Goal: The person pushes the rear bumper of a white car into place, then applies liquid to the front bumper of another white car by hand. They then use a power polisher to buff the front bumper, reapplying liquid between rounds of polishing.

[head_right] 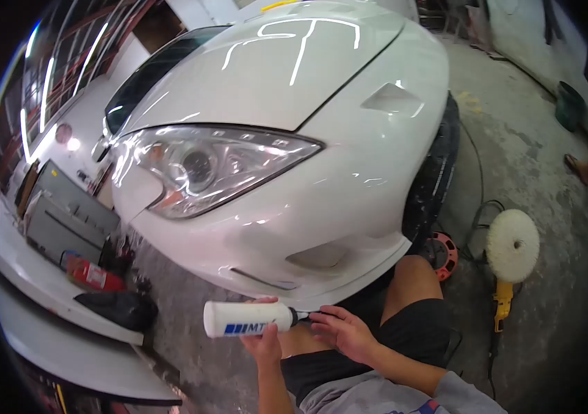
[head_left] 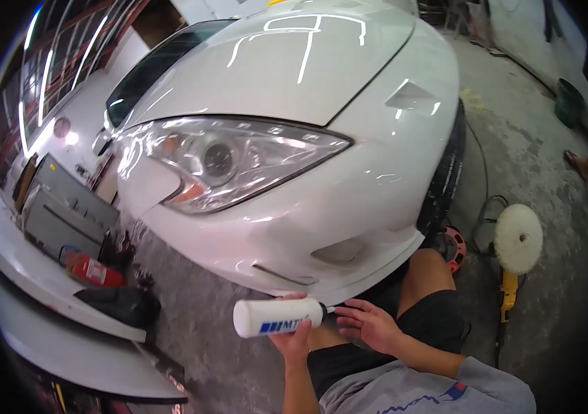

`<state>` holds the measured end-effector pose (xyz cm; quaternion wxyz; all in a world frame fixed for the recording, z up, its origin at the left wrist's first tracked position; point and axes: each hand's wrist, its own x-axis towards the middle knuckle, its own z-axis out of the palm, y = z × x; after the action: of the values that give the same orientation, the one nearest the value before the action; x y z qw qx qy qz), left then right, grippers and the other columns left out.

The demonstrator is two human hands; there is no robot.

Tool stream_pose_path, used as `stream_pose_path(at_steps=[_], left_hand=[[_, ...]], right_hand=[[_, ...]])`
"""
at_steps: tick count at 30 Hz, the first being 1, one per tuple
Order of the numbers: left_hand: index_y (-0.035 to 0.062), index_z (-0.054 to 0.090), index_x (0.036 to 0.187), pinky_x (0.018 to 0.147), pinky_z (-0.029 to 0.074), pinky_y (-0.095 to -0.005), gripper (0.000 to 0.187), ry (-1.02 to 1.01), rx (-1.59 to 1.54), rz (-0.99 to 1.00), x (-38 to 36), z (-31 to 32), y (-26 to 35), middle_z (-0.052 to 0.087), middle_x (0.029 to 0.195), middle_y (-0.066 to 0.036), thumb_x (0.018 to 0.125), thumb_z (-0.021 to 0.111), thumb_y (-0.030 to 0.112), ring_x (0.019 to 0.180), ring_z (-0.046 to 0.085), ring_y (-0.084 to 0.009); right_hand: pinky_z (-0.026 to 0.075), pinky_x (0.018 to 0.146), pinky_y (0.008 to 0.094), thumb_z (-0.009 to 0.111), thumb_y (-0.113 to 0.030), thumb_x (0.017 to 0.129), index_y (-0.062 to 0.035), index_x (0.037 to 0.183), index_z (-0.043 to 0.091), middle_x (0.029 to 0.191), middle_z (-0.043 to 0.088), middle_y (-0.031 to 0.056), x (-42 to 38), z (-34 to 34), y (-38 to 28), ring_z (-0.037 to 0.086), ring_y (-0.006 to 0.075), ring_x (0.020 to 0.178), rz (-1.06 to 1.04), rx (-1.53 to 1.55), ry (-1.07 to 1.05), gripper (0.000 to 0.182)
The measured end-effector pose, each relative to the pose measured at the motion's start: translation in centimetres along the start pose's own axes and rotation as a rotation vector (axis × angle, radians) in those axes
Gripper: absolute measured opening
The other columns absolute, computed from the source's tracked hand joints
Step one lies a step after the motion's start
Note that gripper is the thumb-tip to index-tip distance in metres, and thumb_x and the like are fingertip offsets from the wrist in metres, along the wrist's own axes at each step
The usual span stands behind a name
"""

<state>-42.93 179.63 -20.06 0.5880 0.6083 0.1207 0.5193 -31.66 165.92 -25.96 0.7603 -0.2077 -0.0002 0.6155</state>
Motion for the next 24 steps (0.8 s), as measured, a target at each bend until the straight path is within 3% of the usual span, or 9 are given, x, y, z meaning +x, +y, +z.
stream_pose_path(at_steps=[1,4,10,24], left_hand=[[-0.0038,0.047,0.123,0.096,0.046,-0.0447,0.056,-0.049,0.049,0.053,-0.2,0.1,0.4,0.06,0.114,-0.017,0.079,0.076,0.016,0.108,0.06,-0.0312],[-0.0041,0.048,0.123,0.097,0.046,-0.0445,0.055,0.102,-0.024,-0.191,-0.9,-0.1,-0.7,0.06,0.113,-0.018,0.08,0.076,0.017,0.107,0.06,-0.0308],[-0.0043,0.044,0.127,0.096,0.047,-0.0452,0.057,0.083,-0.075,-0.209,-0.7,0.2,-1.0,0.059,0.115,-0.018,0.082,0.074,0.014,0.107,0.06,-0.0318],[-0.0028,0.044,0.128,0.095,0.049,-0.0471,0.054,0.148,-0.163,-0.241,-1.0,0.0,-1.3,0.06,0.115,-0.02,0.086,0.071,0.017,0.107,0.061,-0.0338]], right_hand=[[0.051,0.092,0.043,0.052,-0.012,0.096,-0.0047,0.127,0.048,0.128,0.056,0.0179,0.0,0.0,0.0,0.06,0.0265,0.109,-0.016,0.012,0.02,0.031],[0.051,0.092,0.043,0.051,-0.01,0.096,-0.0041,0.128,0.047,0.128,0.056,0.0182,-0.2,0.3,-0.3,0.06,0.0269,0.11,-0.005,0.026,0.019,0.033],[0.052,0.091,0.0399,0.055,-0.012,0.096,-0.003,0.129,0.047,0.124,0.059,0.0135,-0.3,-0.1,-0.1,0.061,0.0243,0.109,-0.025,0.022,0.008,0.035],[0.051,0.094,0.0439,0.05,-0.01,0.097,-0.0052,0.126,0.051,0.124,0.059,0.0159,-0.3,0.2,-0.3,0.06,0.0267,0.111,-0.02,0.048,0.015,0.029]])
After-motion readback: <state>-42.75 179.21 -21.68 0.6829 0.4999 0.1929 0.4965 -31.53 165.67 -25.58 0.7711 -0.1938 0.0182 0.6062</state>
